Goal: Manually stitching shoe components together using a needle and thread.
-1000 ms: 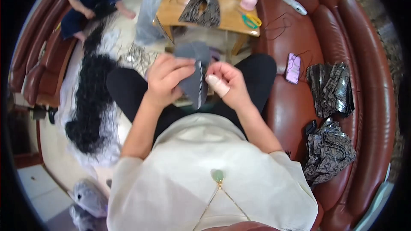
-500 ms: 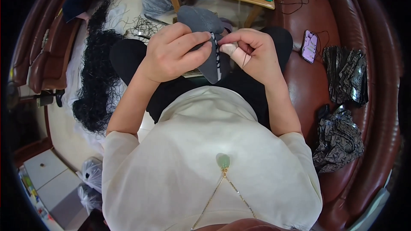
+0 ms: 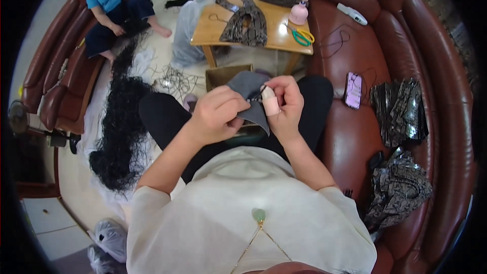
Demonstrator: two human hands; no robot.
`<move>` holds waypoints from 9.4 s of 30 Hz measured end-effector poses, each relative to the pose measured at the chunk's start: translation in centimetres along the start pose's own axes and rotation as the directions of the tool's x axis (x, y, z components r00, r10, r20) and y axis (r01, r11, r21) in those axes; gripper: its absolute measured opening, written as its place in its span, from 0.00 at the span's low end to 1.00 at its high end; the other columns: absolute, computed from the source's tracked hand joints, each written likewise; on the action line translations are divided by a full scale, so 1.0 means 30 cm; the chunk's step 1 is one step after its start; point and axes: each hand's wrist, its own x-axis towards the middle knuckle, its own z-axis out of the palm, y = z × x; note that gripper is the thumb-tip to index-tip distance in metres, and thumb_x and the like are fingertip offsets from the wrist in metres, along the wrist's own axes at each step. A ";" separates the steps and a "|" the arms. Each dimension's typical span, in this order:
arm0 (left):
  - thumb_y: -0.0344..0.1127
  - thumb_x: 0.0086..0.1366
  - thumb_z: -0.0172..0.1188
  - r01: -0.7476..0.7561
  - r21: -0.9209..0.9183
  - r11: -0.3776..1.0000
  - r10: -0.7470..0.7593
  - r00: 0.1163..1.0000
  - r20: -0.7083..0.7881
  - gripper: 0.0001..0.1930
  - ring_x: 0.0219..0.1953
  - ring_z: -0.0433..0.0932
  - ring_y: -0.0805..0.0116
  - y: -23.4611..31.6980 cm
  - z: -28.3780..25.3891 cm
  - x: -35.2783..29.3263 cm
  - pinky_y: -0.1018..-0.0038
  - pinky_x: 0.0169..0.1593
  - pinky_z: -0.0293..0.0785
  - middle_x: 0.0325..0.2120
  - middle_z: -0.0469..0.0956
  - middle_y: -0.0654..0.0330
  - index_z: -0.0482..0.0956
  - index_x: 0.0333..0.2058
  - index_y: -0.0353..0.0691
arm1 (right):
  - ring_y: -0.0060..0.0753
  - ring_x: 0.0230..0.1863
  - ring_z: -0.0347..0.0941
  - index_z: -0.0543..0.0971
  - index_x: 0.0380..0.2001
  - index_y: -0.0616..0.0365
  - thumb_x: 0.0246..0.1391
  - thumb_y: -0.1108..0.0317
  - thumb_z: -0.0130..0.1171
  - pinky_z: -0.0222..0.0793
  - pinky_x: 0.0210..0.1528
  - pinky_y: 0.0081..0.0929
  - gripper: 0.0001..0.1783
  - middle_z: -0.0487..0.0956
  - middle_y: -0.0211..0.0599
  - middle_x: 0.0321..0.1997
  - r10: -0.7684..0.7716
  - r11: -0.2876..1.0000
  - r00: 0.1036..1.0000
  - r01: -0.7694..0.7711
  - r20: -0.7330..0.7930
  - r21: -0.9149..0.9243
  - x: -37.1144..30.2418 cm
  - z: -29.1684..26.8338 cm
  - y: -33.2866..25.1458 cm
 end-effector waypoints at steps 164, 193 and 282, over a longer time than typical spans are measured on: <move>0.35 0.57 0.69 0.299 0.782 0.547 0.260 0.827 -0.499 0.12 0.20 0.79 0.65 -0.123 -0.467 -0.047 0.77 0.24 0.76 0.26 0.83 0.55 0.82 0.35 0.32 | 0.35 0.30 0.77 0.71 0.42 0.56 0.58 0.74 0.53 0.78 0.31 0.33 0.09 0.76 0.38 0.29 0.163 0.829 0.615 0.339 -0.771 0.445 -0.006 -0.748 -0.129; 0.30 0.58 0.63 0.542 -0.252 0.802 -0.526 0.840 0.136 0.06 0.20 0.67 0.76 0.014 0.050 0.253 0.79 0.26 0.66 0.19 0.76 0.64 0.79 0.29 0.32 | 0.20 0.29 0.65 0.81 0.41 0.63 0.53 0.79 0.52 0.61 0.32 0.15 0.13 0.76 0.32 0.34 -0.287 0.867 0.787 -0.028 -0.546 -0.497 -0.176 -0.669 -0.229; 0.23 0.57 0.62 0.664 -0.709 0.239 -0.691 0.629 0.356 0.12 0.31 0.80 0.75 0.049 -0.005 0.059 0.83 0.35 0.76 0.33 0.83 0.58 0.78 0.41 0.31 | 0.26 0.22 0.58 0.83 0.40 0.54 0.47 0.81 0.53 0.55 0.23 0.20 0.18 0.64 0.28 0.28 -0.185 0.689 0.936 0.341 0.300 -0.639 -0.056 -0.141 -0.190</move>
